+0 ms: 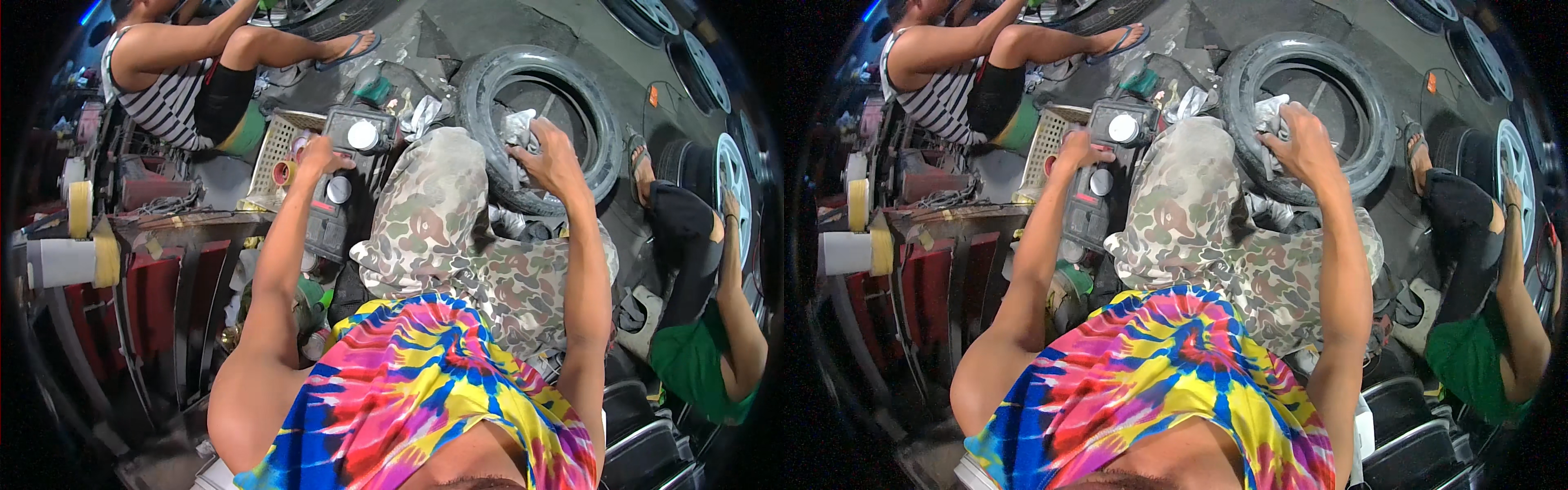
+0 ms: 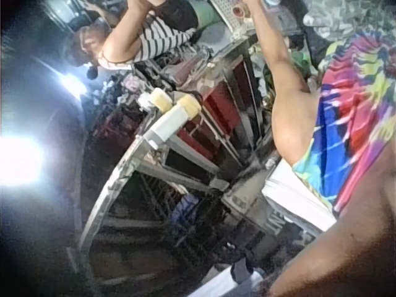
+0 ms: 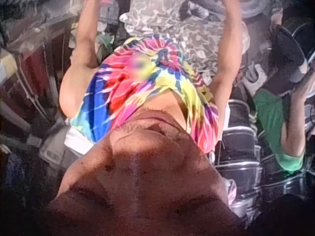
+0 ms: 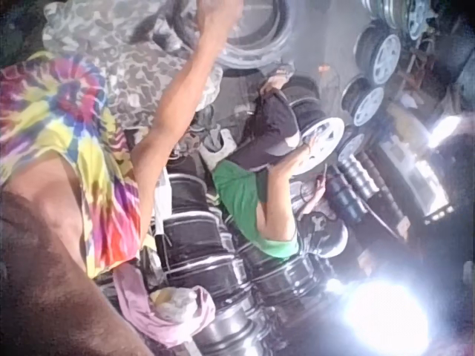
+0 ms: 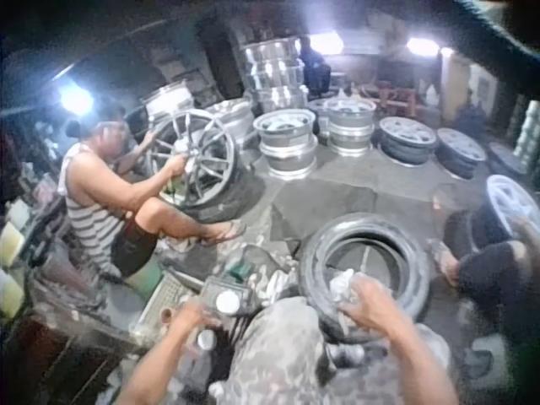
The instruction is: The person sands the surface of a small circular wheel component using a piece of sandpaper. They then wrap masking tape around the circumference of the part.
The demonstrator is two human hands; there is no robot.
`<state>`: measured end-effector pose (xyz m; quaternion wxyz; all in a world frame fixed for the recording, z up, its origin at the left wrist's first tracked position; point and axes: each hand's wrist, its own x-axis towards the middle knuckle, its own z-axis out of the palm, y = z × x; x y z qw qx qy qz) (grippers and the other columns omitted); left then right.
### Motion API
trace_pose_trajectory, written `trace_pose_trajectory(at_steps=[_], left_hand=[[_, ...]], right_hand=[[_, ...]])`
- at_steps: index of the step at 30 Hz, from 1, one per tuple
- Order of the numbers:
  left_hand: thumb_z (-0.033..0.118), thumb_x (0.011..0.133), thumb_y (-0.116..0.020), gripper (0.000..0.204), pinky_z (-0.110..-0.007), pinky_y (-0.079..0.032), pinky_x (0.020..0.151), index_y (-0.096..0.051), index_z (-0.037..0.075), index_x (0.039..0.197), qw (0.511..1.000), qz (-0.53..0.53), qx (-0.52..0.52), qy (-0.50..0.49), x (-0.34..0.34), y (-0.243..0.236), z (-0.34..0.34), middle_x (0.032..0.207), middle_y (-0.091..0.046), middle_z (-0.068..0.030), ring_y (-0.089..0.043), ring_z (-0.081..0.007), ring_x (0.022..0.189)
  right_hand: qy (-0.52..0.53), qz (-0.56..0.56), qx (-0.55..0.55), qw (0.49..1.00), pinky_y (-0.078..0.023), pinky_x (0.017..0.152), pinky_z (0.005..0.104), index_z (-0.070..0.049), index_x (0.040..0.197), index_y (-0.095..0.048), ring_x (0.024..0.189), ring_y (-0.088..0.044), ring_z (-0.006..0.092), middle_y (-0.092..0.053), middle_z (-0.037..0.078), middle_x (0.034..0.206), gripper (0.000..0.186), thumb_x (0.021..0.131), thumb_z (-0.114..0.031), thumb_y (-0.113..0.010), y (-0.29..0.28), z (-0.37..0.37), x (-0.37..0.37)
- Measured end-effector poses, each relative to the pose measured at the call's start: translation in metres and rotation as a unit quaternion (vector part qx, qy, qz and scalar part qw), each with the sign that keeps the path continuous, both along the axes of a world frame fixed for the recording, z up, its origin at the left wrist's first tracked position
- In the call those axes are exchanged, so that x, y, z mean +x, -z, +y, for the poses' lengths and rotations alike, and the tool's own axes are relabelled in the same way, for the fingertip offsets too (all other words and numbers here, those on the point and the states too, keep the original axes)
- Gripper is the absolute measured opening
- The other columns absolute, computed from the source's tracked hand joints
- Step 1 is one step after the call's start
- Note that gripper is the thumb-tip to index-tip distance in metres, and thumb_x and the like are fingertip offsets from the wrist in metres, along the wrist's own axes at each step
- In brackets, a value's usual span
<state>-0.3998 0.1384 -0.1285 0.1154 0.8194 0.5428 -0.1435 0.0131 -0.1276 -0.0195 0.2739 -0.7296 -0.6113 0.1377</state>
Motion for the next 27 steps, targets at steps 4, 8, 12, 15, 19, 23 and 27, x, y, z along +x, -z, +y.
trace_pose_trajectory(at_steps=[4, 8, 12, 15, 19, 23, 27], left_hand=[[0.046, 0.064, -0.098, 0.093, -0.051, -0.054, 0.104, -0.061, -0.001, 0.135, 0.995, 0.051, -0.091, 0.005, -0.031, 0.016, -0.036, 0.127, -0.070, -0.0290, -0.066, -0.0458, 0.123], [0.037, 0.067, -0.097, 0.077, -0.052, -0.056, 0.101, -0.064, 0.002, 0.128, 0.998, -0.046, -0.029, -0.032, -0.043, 0.031, -0.067, 0.127, -0.069, -0.0289, -0.066, -0.0459, 0.122], [0.028, 0.069, -0.092, 0.068, -0.052, -0.056, 0.096, -0.064, 0.000, 0.125, 0.974, -0.217, 0.060, 0.011, -0.012, -0.002, -0.067, 0.115, -0.070, -0.0252, -0.068, -0.0447, 0.110], [0.027, 0.069, -0.093, 0.066, -0.049, -0.056, 0.092, -0.067, -0.002, 0.123, 0.932, -0.317, 0.137, 0.108, 0.060, -0.075, -0.070, 0.110, -0.070, -0.0224, -0.069, -0.0415, 0.103], [0.021, 0.068, -0.093, 0.062, -0.044, -0.055, 0.090, -0.068, -0.004, 0.120, 0.864, -0.423, 0.130, 0.241, 0.168, -0.148, -0.092, 0.108, -0.069, -0.0209, -0.070, -0.0393, 0.101], [0.001, 0.068, -0.081, 0.047, -0.052, -0.054, 0.083, -0.061, -0.004, 0.111, 0.814, -0.442, 0.117, 0.359, 0.230, -0.167, -0.110, 0.101, -0.062, -0.0225, -0.065, -0.0472, 0.097], [-0.002, 0.068, -0.081, 0.046, -0.051, -0.055, 0.083, -0.057, -0.003, 0.107, 0.802, -0.399, 0.076, 0.438, 0.243, -0.176, -0.124, 0.103, -0.060, -0.0212, -0.065, -0.0461, 0.098]], right_hand=[[-0.004, 0.005, -0.005, 1.000, -0.051, 0.088, 0.0547, 0.004, 0.103, -0.065, 0.103, -0.065, 0.0481, -0.066, 0.025, 0.107, 0.038, 0.086, -0.026, -0.081, 0.001, -0.001, 0.000], [0.000, 0.013, 0.029, 1.000, -0.052, 0.091, 0.0524, 0.003, 0.106, -0.066, 0.106, -0.066, 0.0474, -0.067, 0.025, 0.112, 0.038, 0.086, -0.025, -0.083, 0.008, -0.001, 0.001], [-0.009, 0.075, 0.088, 0.993, -0.054, 0.088, 0.0475, 0.000, 0.116, -0.070, 0.100, -0.070, 0.0353, -0.070, 0.018, 0.106, 0.041, 0.088, -0.026, -0.085, 0.000, -0.001, 0.000], [0.011, 0.375, 0.066, 0.925, -0.054, 0.095, 0.0381, -0.002, 0.128, -0.070, 0.106, -0.068, 0.0183, -0.073, 0.010, 0.113, 0.046, 0.094, -0.030, -0.083, -0.035, 0.003, -0.015], [0.034, 0.296, 0.186, 0.936, -0.046, 0.110, 0.0418, -0.001, 0.137, -0.064, 0.132, -0.057, 0.0324, -0.061, 0.024, 0.134, 0.066, 0.097, -0.052, -0.075, -0.037, 0.018, -0.032], [0.031, 0.232, 0.174, 0.957, -0.046, 0.109, 0.0532, 0.002, 0.132, -0.064, 0.129, -0.054, 0.0515, -0.052, 0.030, 0.132, 0.068, 0.096, -0.055, -0.072, -0.022, 0.021, -0.051], [0.034, 0.233, 0.176, 0.956, -0.052, 0.098, 0.0507, 0.000, 0.125, -0.066, 0.115, -0.064, 0.0480, -0.065, 0.028, 0.120, 0.056, 0.097, -0.048, -0.073, -0.019, 0.014, -0.027]])
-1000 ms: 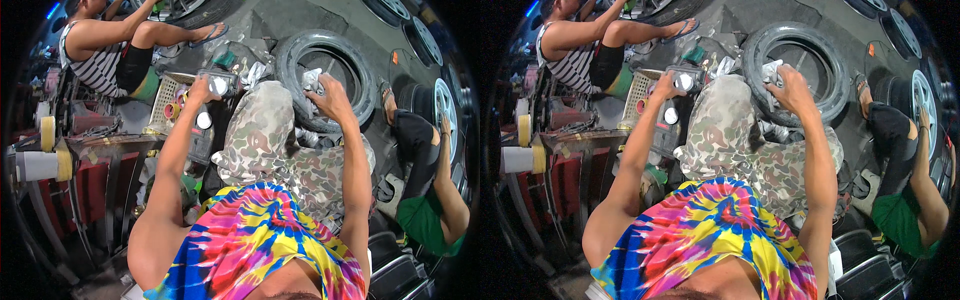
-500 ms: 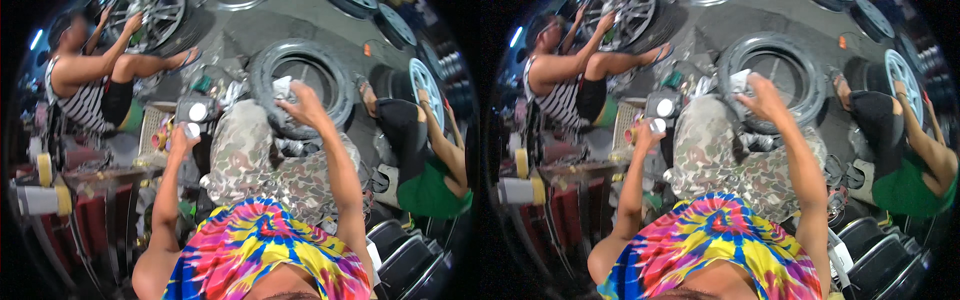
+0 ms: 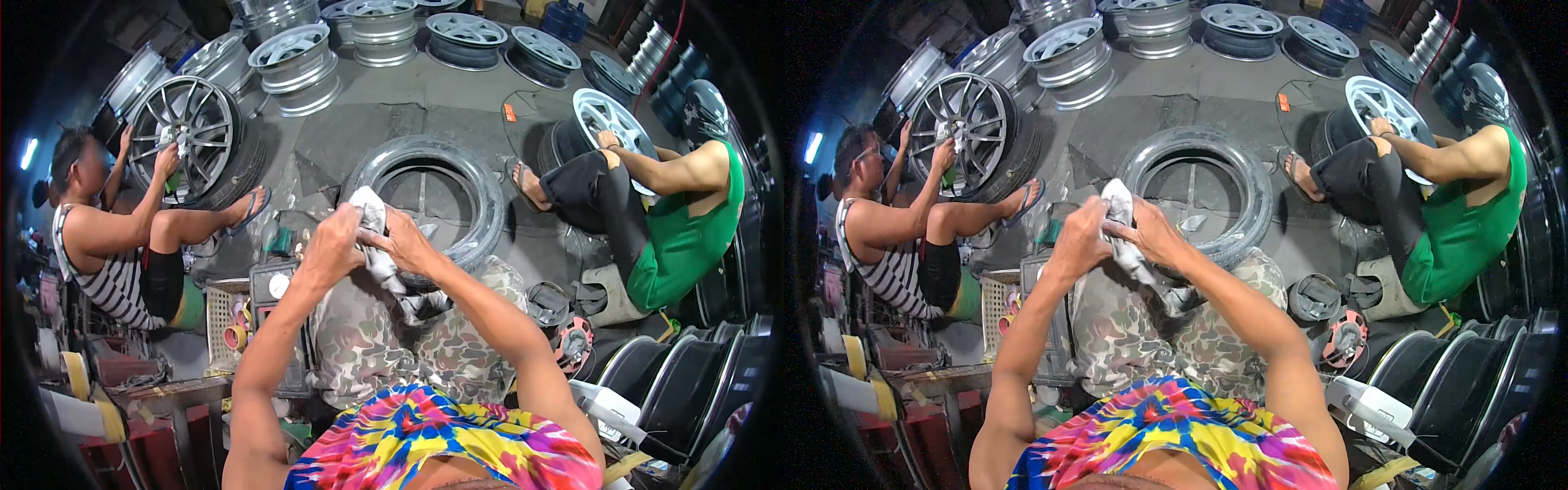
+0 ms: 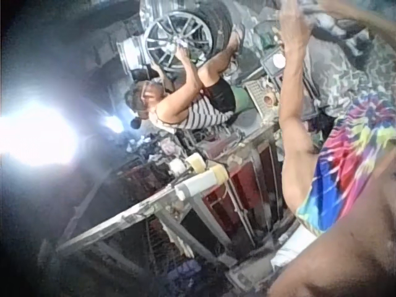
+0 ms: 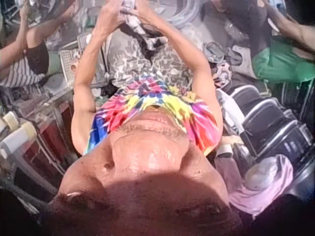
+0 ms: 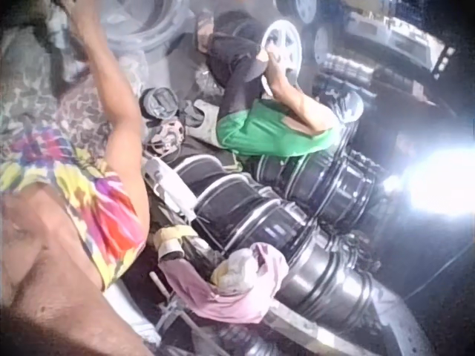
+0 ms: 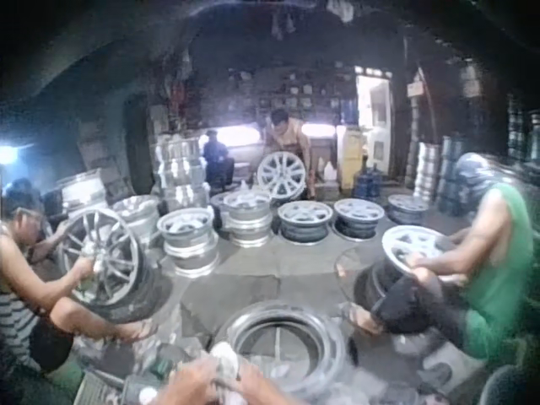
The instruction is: The person sands the surface of a small circular wheel component using a piece of sandpaper. They then wrap masking tape around the circumference of the part.
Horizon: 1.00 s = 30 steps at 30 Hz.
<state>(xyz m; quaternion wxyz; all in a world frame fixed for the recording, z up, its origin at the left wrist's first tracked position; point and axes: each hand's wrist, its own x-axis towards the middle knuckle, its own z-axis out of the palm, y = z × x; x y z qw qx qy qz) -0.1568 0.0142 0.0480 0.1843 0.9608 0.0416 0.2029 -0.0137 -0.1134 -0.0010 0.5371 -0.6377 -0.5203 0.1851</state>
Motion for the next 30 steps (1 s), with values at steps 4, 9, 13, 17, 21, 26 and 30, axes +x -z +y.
trace_pose_trajectory(at_steps=[4, 9, 13, 17, 21, 26, 30], left_hand=[[0.010, 0.057, -0.092, 0.062, -0.050, -0.055, 0.080, -0.060, -0.003, 0.108, 1.000, -0.001, 0.002, 0.029, -0.001, 0.006, -0.003, 0.097, -0.062, -0.0202, -0.066, -0.0452, 0.093], [0.026, 0.063, -0.100, 0.067, -0.046, -0.056, 0.085, -0.068, -0.001, 0.116, 0.997, -0.021, -0.057, -0.042, -0.019, 0.000, 0.010, 0.103, -0.069, -0.0202, -0.070, -0.0394, 0.096], [0.034, 0.067, -0.099, 0.067, -0.046, -0.053, 0.094, -0.073, 0.000, 0.119, 0.992, -0.039, 0.036, -0.116, -0.054, -0.023, 0.054, 0.117, -0.067, -0.0196, -0.065, -0.0385, 0.113], [0.051, 0.072, -0.094, 0.078, -0.048, -0.048, 0.110, -0.072, 0.000, 0.127, 0.948, 0.134, -0.013, -0.288, -0.129, 0.039, 0.112, 0.129, -0.064, -0.0298, -0.061, -0.0428, 0.127], [0.042, 0.075, -0.095, 0.070, -0.045, -0.053, 0.099, -0.073, 0.000, 0.126, 0.924, 0.158, -0.058, -0.344, -0.195, 0.115, 0.115, 0.115, -0.069, -0.0209, -0.068, -0.0372, 0.110], [0.047, 0.076, -0.094, 0.075, -0.045, -0.055, 0.095, -0.071, 0.001, 0.130, 0.910, 0.137, -0.119, -0.374, -0.216, 0.173, 0.122, 0.121, -0.072, -0.0224, -0.072, -0.0344, 0.110], [0.043, 0.076, -0.096, 0.078, -0.042, -0.061, 0.083, -0.068, 0.000, 0.135, 0.894, 0.120, -0.222, -0.371, -0.212, 0.202, 0.130, 0.115, -0.076, -0.0189, -0.075, -0.0273, 0.100]], right_hand=[[0.033, -0.039, -0.014, 0.999, -0.056, 0.081, 0.0479, -0.004, 0.114, -0.072, 0.094, -0.071, 0.0442, -0.075, 0.021, 0.098, 0.043, 0.095, -0.043, -0.077, 0.000, -0.005, 0.008], [0.214, -0.182, -0.067, 0.957, -0.057, 0.075, 0.0489, -0.009, 0.100, -0.076, 0.089, -0.073, 0.0389, -0.075, 0.019, 0.093, 0.047, 0.092, -0.055, -0.076, 0.021, 0.008, 0.026], [0.210, -0.186, -0.182, 0.943, -0.057, 0.080, 0.0529, -0.005, 0.106, -0.074, 0.093, -0.074, 0.0430, -0.077, 0.022, 0.095, 0.053, 0.093, -0.055, -0.077, 0.020, -0.020, 0.068], [0.187, -0.157, -0.183, 0.952, -0.056, 0.082, 0.0494, -0.002, 0.111, -0.076, 0.089, -0.076, 0.0390, -0.078, 0.022, 0.093, 0.051, 0.094, -0.050, -0.078, -0.003, -0.038, 0.075], [0.225, -0.128, -0.191, 0.947, -0.056, 0.084, 0.0431, -0.002, 0.115, -0.077, 0.087, -0.076, 0.0307, -0.079, 0.019, 0.094, 0.046, 0.096, -0.044, -0.077, -0.014, -0.056, 0.089], [0.294, -0.103, -0.129, 0.941, -0.055, 0.092, 0.0387, 0.001, 0.121, -0.075, 0.098, -0.076, 0.0259, -0.080, 0.017, 0.107, 0.050, 0.098, -0.043, -0.076, 0.023, -0.117, 0.139], [0.362, -0.055, -0.191, 0.911, -0.056, 0.091, 0.0418, -0.001, 0.123, -0.074, 0.101, -0.076, 0.0257, -0.080, 0.017, 0.110, 0.043, 0.098, -0.035, -0.077, 0.061, -0.187, 0.136]])
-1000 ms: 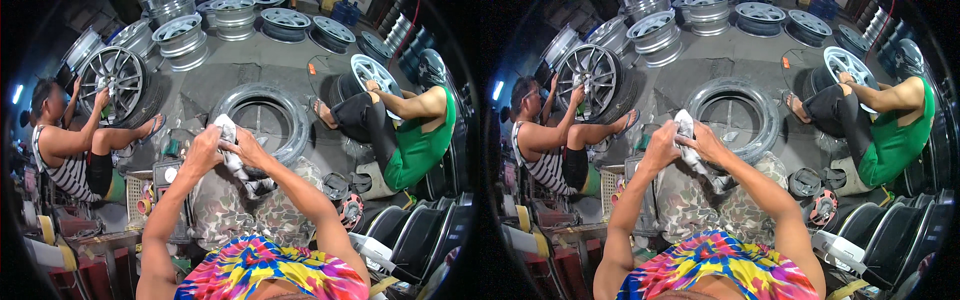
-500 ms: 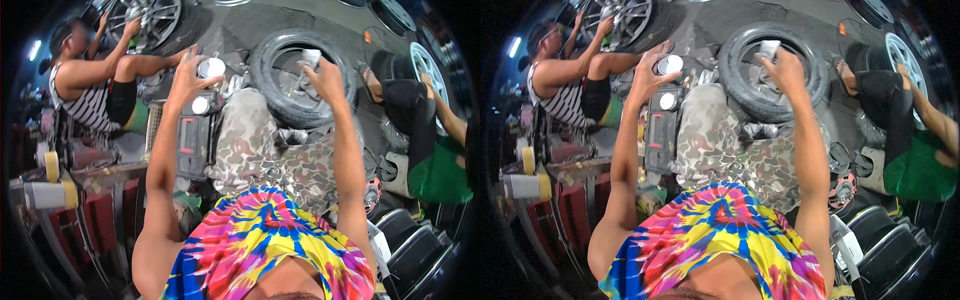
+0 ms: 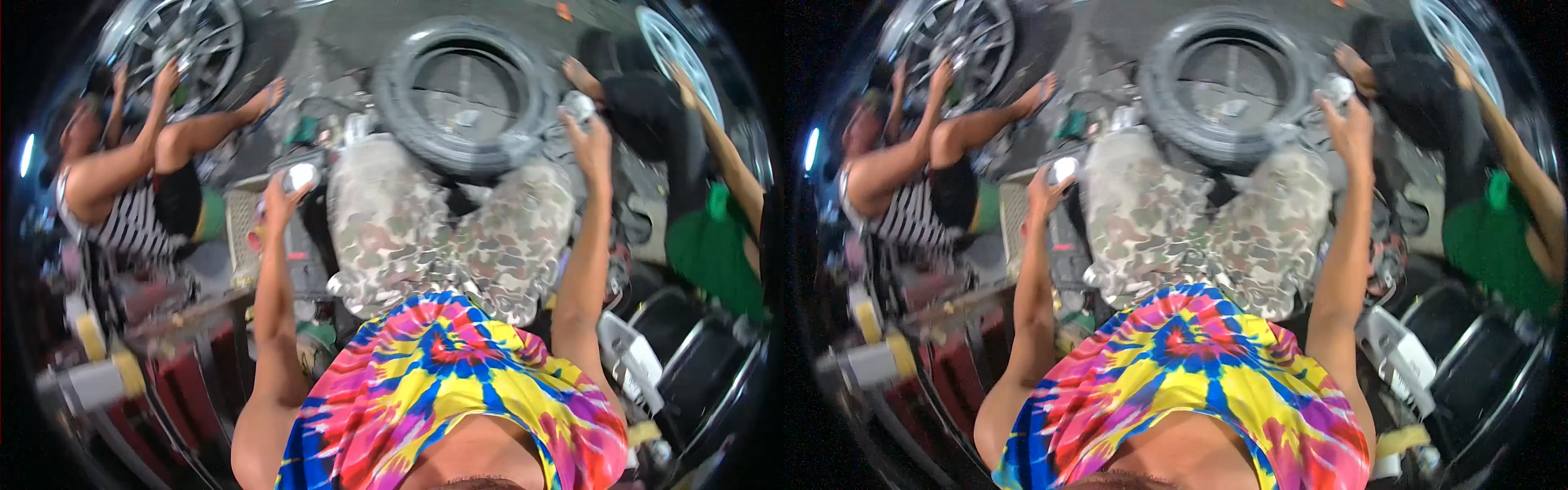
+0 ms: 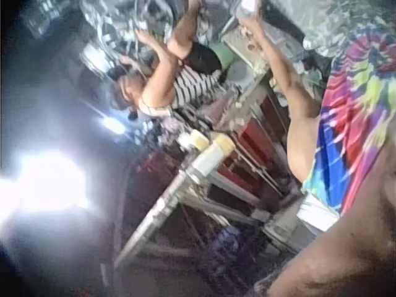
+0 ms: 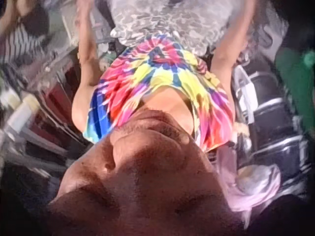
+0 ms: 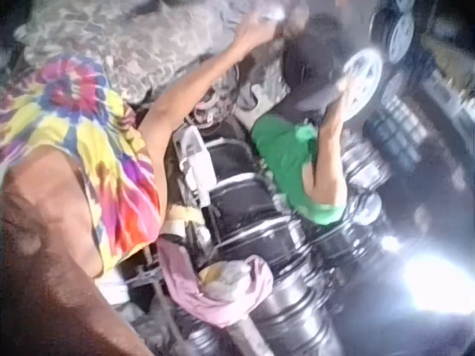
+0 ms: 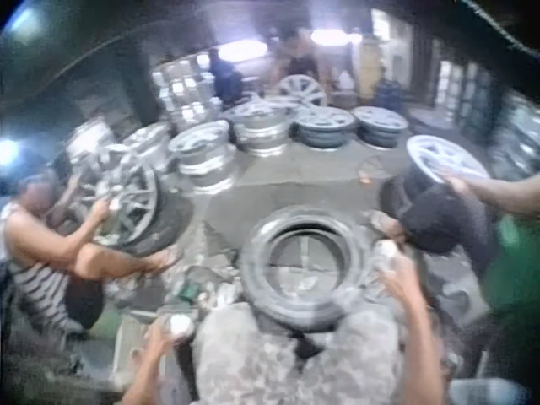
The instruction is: The person sands the surface of a small circular wheel component using a piece of sandpaper. They then wrap masking tape around the circumference of the part.
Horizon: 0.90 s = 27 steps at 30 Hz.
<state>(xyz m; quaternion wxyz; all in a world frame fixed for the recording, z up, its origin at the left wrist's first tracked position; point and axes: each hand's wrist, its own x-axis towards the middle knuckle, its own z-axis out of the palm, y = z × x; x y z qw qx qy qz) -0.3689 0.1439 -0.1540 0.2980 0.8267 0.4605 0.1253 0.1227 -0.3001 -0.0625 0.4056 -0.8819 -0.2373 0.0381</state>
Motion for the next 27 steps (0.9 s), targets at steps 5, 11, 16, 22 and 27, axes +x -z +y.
trace_pose_trajectory(at_steps=[5, 11, 16, 22, 27], left_hand=[[0.032, 0.074, -0.093, 0.081, -0.045, -0.055, 0.098, -0.060, 0.000, 0.141, 0.995, 0.068, 0.002, 0.069, -0.019, 0.031, 0.028, 0.127, -0.071, -0.0235, -0.069, -0.0356, 0.116], [0.024, 0.081, -0.082, 0.063, -0.049, -0.050, 0.104, -0.063, 0.002, 0.136, 0.954, 0.175, 0.047, 0.239, 0.039, 0.014, 0.043, 0.125, -0.072, -0.0263, -0.065, -0.0451, 0.125], [0.023, 0.081, -0.082, 0.055, -0.049, -0.054, 0.099, -0.068, 0.000, 0.129, 0.945, 0.161, 0.052, 0.278, 0.024, 0.027, 0.073, 0.119, -0.075, -0.0256, -0.072, -0.0422, 0.116], [0.025, 0.080, -0.084, 0.053, -0.043, -0.056, 0.094, -0.072, 0.000, 0.126, 0.965, 0.145, 0.037, 0.215, 0.015, 0.012, 0.076, 0.112, -0.079, -0.0217, -0.076, -0.0349, 0.111], [0.026, 0.082, -0.088, 0.052, -0.043, -0.056, 0.089, -0.073, 0.000, 0.124, 0.952, 0.100, 0.152, 0.245, 0.067, -0.058, 0.075, 0.108, -0.078, -0.0195, -0.075, -0.0321, 0.098]], right_hand=[[0.057, 0.010, -0.215, 0.975, -0.057, 0.090, 0.0492, 0.001, 0.115, -0.072, 0.104, -0.074, 0.0427, -0.076, 0.026, 0.107, 0.051, 0.095, -0.046, -0.076, 0.129, -0.078, -0.046], [-0.048, 0.247, -0.136, 0.958, -0.057, 0.088, 0.0527, 0.002, 0.109, -0.072, 0.103, -0.073, 0.0444, -0.074, 0.029, 0.106, 0.047, 0.095, -0.042, -0.071, 0.247, -0.182, -0.216], [-0.065, 0.277, -0.126, 0.950, -0.059, 0.085, 0.0539, 0.002, 0.104, -0.074, 0.100, -0.074, 0.0438, -0.074, 0.028, 0.102, 0.041, 0.094, -0.038, -0.069, 0.285, -0.201, -0.287], [-0.041, 0.248, -0.105, 0.962, -0.060, 0.082, 0.0553, 0.001, 0.097, -0.076, 0.096, -0.075, 0.0431, -0.075, 0.027, 0.097, 0.036, 0.094, -0.033, -0.066, 0.301, -0.210, -0.304], [0.005, 0.288, 0.004, 0.958, -0.058, 0.083, 0.0543, -0.001, 0.093, -0.074, 0.097, -0.073, 0.0461, -0.074, 0.028, 0.095, 0.041, 0.090, -0.041, -0.067, 0.316, -0.217, -0.349]])
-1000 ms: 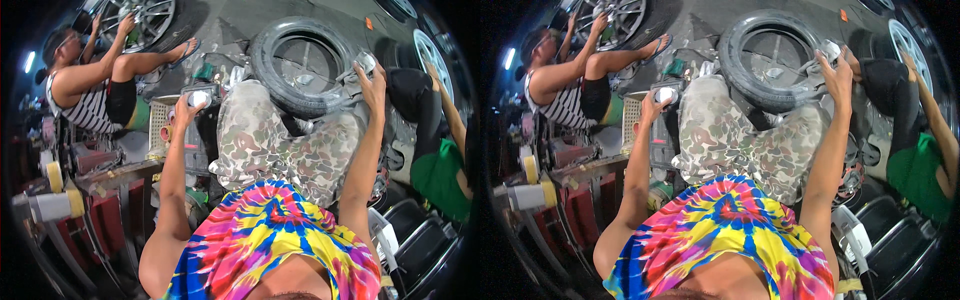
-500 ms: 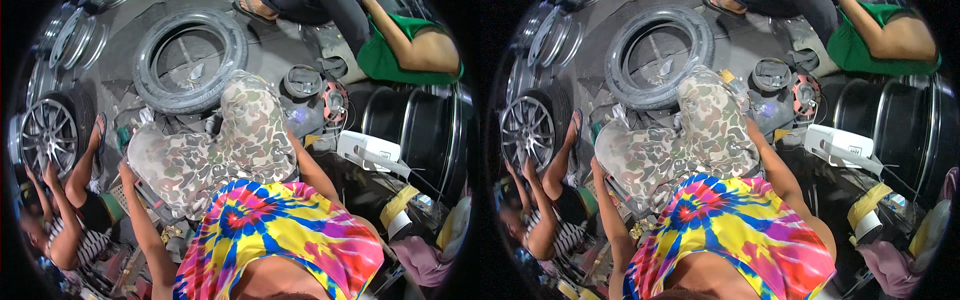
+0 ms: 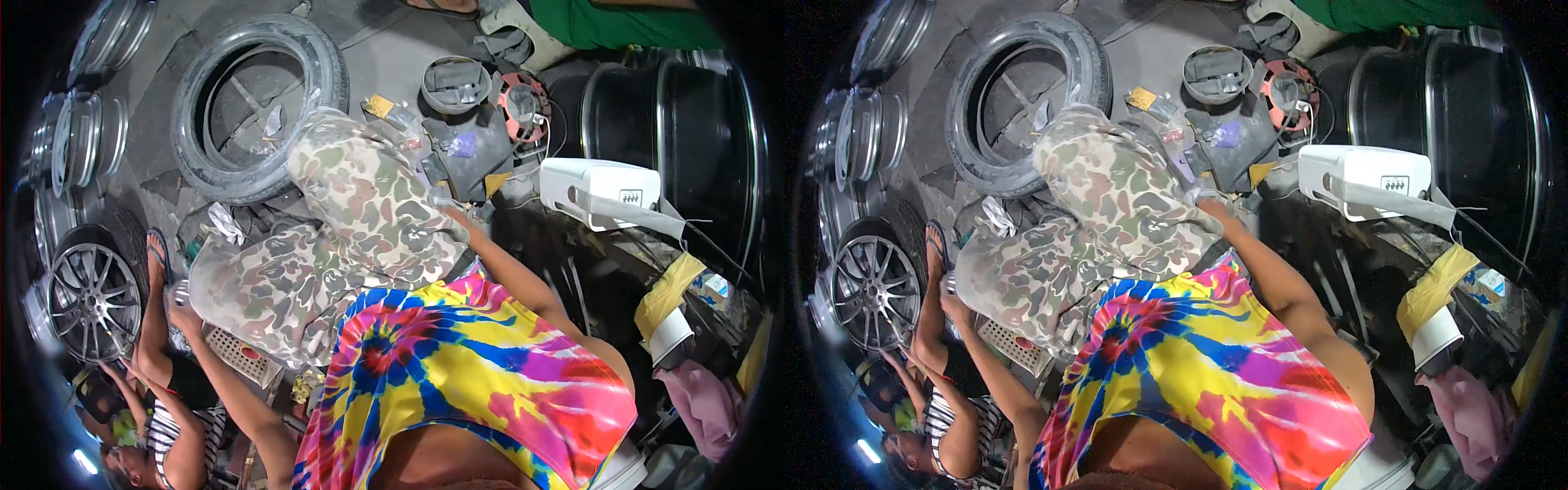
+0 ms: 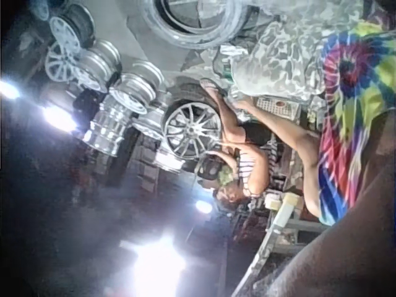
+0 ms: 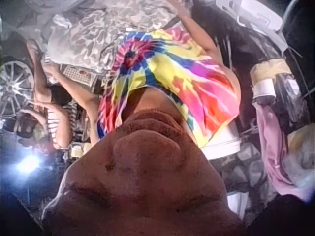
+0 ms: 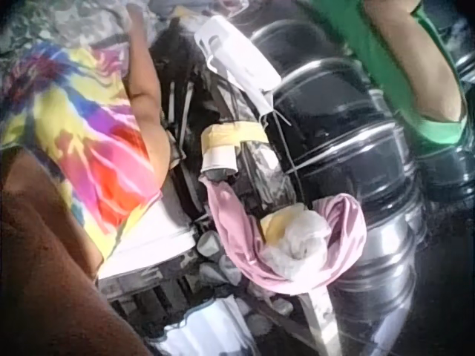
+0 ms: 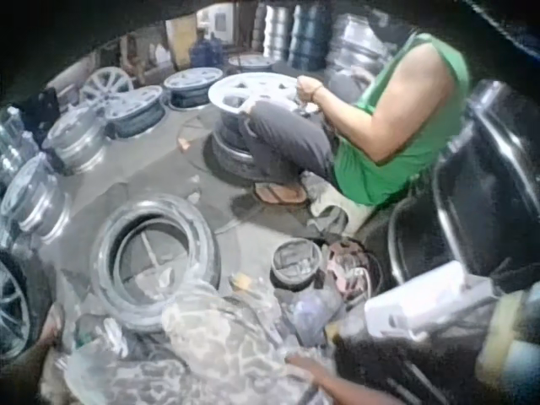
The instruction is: The person sands the surface of a small circular wheel component using a piece of sandpaper. They then wrap masking tape around the circumference of the part.
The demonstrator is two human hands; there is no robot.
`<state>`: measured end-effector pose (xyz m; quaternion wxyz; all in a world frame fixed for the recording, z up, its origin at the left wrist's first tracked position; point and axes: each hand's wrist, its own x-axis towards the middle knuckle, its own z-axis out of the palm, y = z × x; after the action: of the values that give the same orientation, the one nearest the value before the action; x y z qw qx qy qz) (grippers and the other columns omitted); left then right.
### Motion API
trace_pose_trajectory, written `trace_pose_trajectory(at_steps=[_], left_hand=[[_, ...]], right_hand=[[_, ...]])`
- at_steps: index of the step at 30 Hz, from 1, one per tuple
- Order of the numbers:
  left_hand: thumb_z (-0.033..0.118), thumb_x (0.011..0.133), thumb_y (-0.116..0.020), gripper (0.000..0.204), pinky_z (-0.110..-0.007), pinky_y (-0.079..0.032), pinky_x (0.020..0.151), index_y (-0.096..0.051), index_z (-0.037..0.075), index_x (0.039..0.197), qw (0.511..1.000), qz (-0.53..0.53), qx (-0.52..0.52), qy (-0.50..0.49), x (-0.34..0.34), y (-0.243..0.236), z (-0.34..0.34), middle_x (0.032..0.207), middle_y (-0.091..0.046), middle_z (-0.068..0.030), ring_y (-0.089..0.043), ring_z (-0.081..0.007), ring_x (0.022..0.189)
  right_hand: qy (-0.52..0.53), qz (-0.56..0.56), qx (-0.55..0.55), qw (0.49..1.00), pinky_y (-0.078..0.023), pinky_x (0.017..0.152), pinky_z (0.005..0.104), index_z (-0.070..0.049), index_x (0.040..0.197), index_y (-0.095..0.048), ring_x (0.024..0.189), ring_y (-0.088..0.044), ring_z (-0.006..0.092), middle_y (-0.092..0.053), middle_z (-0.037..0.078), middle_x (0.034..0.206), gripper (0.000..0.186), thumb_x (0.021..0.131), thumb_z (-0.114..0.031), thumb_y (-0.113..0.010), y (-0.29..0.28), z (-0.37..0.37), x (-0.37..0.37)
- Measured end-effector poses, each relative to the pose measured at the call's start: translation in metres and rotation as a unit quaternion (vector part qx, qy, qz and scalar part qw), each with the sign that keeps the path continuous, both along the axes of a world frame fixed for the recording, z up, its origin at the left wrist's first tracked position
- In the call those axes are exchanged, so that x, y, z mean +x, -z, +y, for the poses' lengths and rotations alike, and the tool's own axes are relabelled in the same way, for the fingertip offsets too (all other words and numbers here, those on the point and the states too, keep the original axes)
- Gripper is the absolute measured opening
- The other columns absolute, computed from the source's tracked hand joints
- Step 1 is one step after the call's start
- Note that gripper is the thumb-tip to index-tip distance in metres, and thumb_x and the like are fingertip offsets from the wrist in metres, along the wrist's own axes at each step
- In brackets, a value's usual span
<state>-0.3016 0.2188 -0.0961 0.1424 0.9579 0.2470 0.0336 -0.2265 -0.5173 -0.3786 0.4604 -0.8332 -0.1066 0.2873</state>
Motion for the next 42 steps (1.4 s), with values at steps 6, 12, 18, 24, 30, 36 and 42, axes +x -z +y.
trace_pose_trajectory(at_steps=[6, 12, 18, 24, 30, 36, 42], left_hand=[[0.019, 0.088, -0.090, 0.050, -0.030, -0.055, 0.087, -0.071, -0.003, 0.128, 0.992, -0.119, -0.015, 0.032, 0.146, -0.101, -0.083, 0.107, -0.075, -0.0098, -0.067, -0.0152, 0.094], [0.012, 0.092, -0.086, 0.046, -0.028, -0.056, 0.096, -0.071, -0.002, 0.134, 0.969, -0.208, -0.125, 0.056, 0.237, -0.135, -0.133, 0.122, -0.075, -0.0114, -0.070, -0.0165, 0.106], [0.002, 0.096, -0.078, 0.042, -0.031, -0.060, 0.099, -0.065, -0.007, 0.136, 0.947, -0.218, -0.205, 0.114, 0.278, -0.124, -0.179, 0.121, -0.074, -0.0151, -0.073, -0.0203, 0.109], [0.006, 0.088, -0.089, 0.052, -0.028, -0.059, 0.091, -0.067, -0.005, 0.134, 0.927, -0.249, -0.279, 0.019, 0.267, -0.099, -0.202, 0.115, -0.074, -0.0139, -0.072, -0.0178, 0.105], [0.011, 0.086, -0.092, 0.055, -0.027, -0.059, 0.090, -0.066, -0.007, 0.130, 0.879, -0.317, -0.351, 0.056, 0.269, -0.086, -0.202, 0.114, -0.076, -0.0152, -0.074, -0.0158, 0.098], [0.024, 0.078, -0.097, 0.063, -0.033, -0.060, 0.085, -0.069, 0.002, 0.130, 0.871, -0.323, -0.370, 0.000, 0.254, -0.086, -0.198, 0.106, -0.077, -0.0087, -0.072, -0.0181, 0.094], [0.028, 0.076, -0.096, 0.061, -0.035, -0.059, 0.087, -0.070, 0.004, 0.126, 0.876, -0.415, -0.246, 0.031, 0.217, -0.127, -0.187, 0.106, -0.076, -0.0095, -0.071, -0.0157, 0.096]], right_hand=[[0.014, 0.074, -0.027, 0.997, -0.056, 0.087, 0.0519, -0.005, 0.105, -0.075, 0.102, -0.072, 0.0443, -0.075, 0.026, 0.103, 0.041, 0.088, -0.041, -0.070, 0.000, -0.023, -0.071], [0.007, 0.092, -0.058, 0.994, -0.055, 0.087, 0.0494, -0.003, 0.107, -0.075, 0.101, -0.071, 0.0405, -0.075, 0.024, 0.104, 0.039, 0.090, -0.038, -0.069, -0.016, -0.034, -0.092], [0.028, 0.097, -0.086, 0.991, -0.055, 0.087, 0.0469, -0.001, 0.109, -0.074, 0.101, -0.070, 0.0368, -0.075, 0.021, 0.105, 0.037, 0.091, -0.034, -0.069, -0.032, -0.039, -0.096], [0.025, 0.098, -0.115, 0.988, -0.055, 0.087, 0.0444, 0.000, 0.112, -0.074, 0.100, -0.069, 0.0330, -0.075, 0.019, 0.106, 0.036, 0.093, -0.030, -0.069, -0.051, -0.041, -0.077], [0.007, 0.077, -0.142, 0.987, -0.054, 0.087, 0.0419, 0.002, 0.114, -0.073, 0.100, -0.068, 0.0292, -0.075, 0.017, 0.107, 0.034, 0.095, -0.026, -0.068, -0.070, -0.040, -0.026], [-0.043, 0.014, -0.149, 0.988, -0.054, 0.088, 0.0394, 0.004, 0.116, -0.073, 0.099, -0.068, 0.0255, -0.075, 0.014, 0.107, 0.033, 0.096, -0.022, -0.068, -0.111, -0.029, 0.057], [-0.048, -0.066, -0.103, 0.991, -0.054, 0.088, 0.0369, 0.005, 0.118, -0.072, 0.098, -0.067, 0.0217, -0.075, 0.012, 0.108, 0.031, 0.098, -0.018, -0.068, -0.183, -0.003, 0.160]])
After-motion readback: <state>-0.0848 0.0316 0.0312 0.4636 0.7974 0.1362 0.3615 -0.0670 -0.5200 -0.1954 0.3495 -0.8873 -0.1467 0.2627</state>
